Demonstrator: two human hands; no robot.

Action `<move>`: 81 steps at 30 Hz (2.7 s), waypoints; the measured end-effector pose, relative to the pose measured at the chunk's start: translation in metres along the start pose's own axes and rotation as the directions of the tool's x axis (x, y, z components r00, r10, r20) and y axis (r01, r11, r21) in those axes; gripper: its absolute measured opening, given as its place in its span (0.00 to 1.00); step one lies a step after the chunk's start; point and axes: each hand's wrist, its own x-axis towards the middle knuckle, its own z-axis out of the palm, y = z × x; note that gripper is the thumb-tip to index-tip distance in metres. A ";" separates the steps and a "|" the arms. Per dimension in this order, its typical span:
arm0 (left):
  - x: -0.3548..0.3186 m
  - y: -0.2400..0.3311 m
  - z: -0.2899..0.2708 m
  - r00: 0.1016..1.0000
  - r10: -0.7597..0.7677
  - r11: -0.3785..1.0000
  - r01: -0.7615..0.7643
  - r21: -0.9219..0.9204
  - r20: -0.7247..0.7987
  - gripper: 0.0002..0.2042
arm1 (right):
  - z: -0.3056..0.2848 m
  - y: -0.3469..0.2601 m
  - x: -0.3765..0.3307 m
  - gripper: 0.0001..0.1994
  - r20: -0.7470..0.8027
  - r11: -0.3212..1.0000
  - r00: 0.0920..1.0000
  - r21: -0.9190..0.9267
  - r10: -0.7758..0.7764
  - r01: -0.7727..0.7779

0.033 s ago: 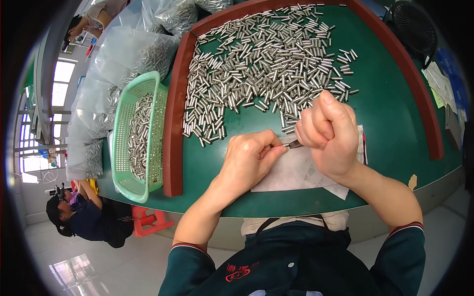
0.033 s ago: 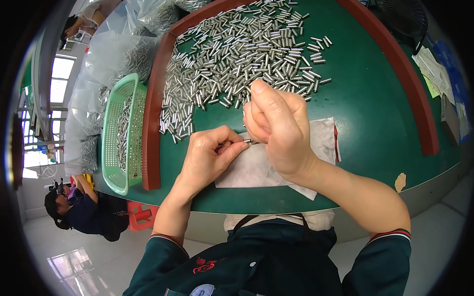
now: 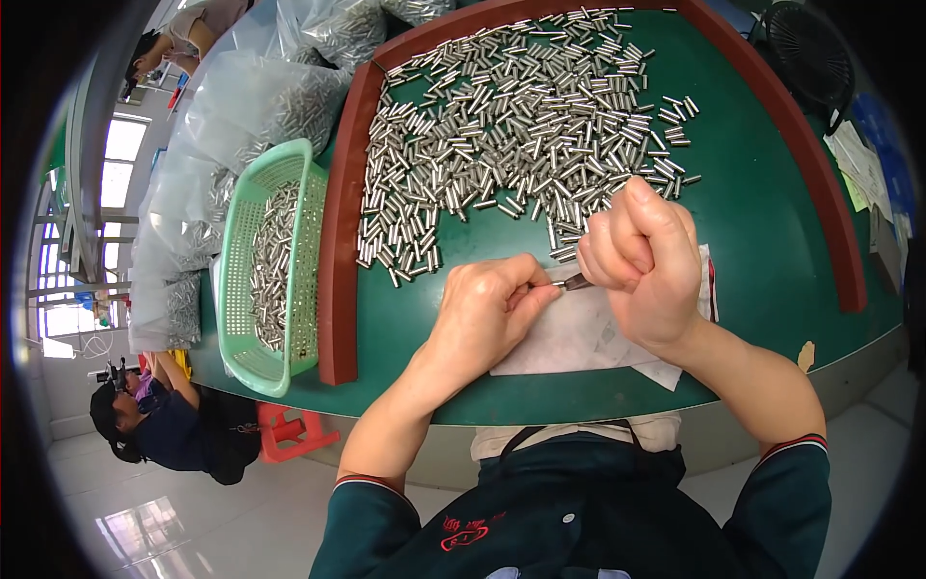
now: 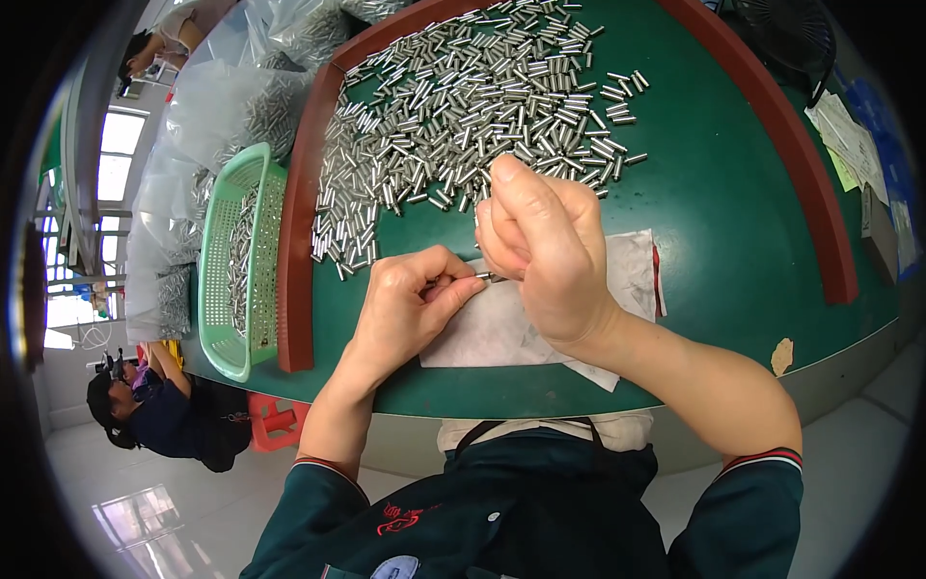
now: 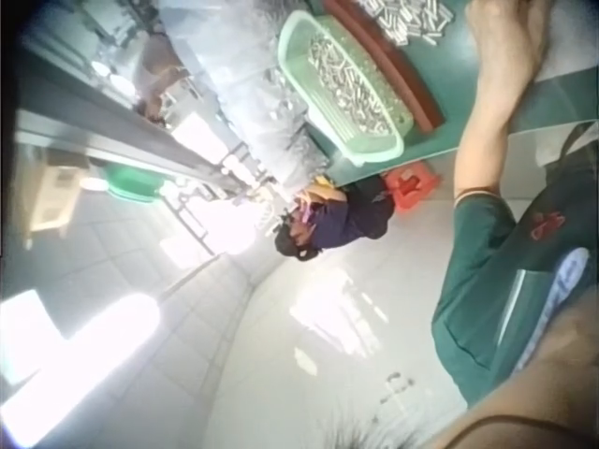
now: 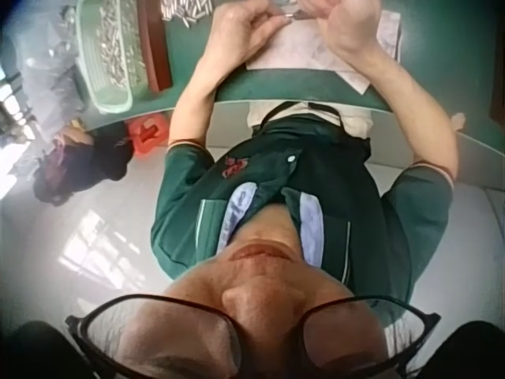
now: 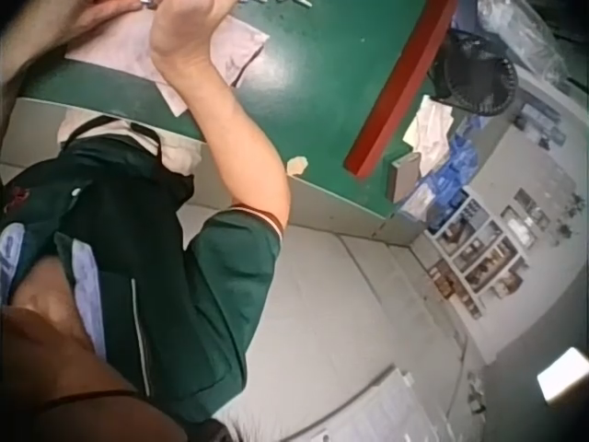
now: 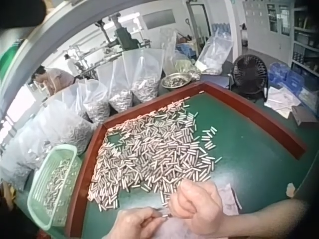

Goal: Inspecting small cylindrical metal components on a workbench using a hand tool.

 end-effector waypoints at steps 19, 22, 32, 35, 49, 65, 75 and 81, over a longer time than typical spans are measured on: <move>0.000 0.001 0.000 1.000 -0.019 0.999 0.019 -0.026 -0.008 0.05 | 0.001 0.002 -0.003 0.22 -0.011 0.999 1.000 0.030 -0.026 0.027; 0.002 0.004 0.001 1.000 -0.014 0.999 0.013 -0.043 -0.023 0.06 | 0.004 0.002 -0.003 0.21 0.007 0.998 0.999 -0.045 -0.039 0.039; 0.004 0.002 0.001 1.000 -0.021 0.997 0.019 -0.076 -0.020 0.05 | 0.005 0.005 0.003 0.20 -0.014 0.999 1.000 -0.043 -0.002 0.001; 0.000 0.002 -0.007 0.994 -0.108 0.944 0.096 -0.316 -0.020 0.05 | -0.002 -0.002 -0.001 0.21 0.042 0.999 0.998 0.017 -0.046 0.046; 0.009 -0.023 -0.023 0.905 -0.154 -0.049 0.395 -0.917 0.398 0.10 | -0.001 -0.003 0.003 0.22 0.015 0.998 1.000 -0.049 -0.025 0.026; 0.009 -0.038 -0.040 0.860 -0.237 0.971 0.196 -0.136 -0.452 0.03 | 0.001 -0.003 0.003 0.22 0.005 0.997 1.000 -0.077 -0.023 0.023; 0.018 -0.040 -0.025 0.886 -0.089 0.912 0.257 0.320 -0.456 0.08 | 0.001 -0.004 0.004 0.22 0.000 0.995 1.000 -0.094 -0.020 0.020; 0.016 -0.034 -0.028 0.905 -0.140 0.951 0.236 0.201 -0.401 0.08 | 0.001 -0.004 0.004 0.22 -0.003 0.996 1.000 -0.088 -0.022 0.022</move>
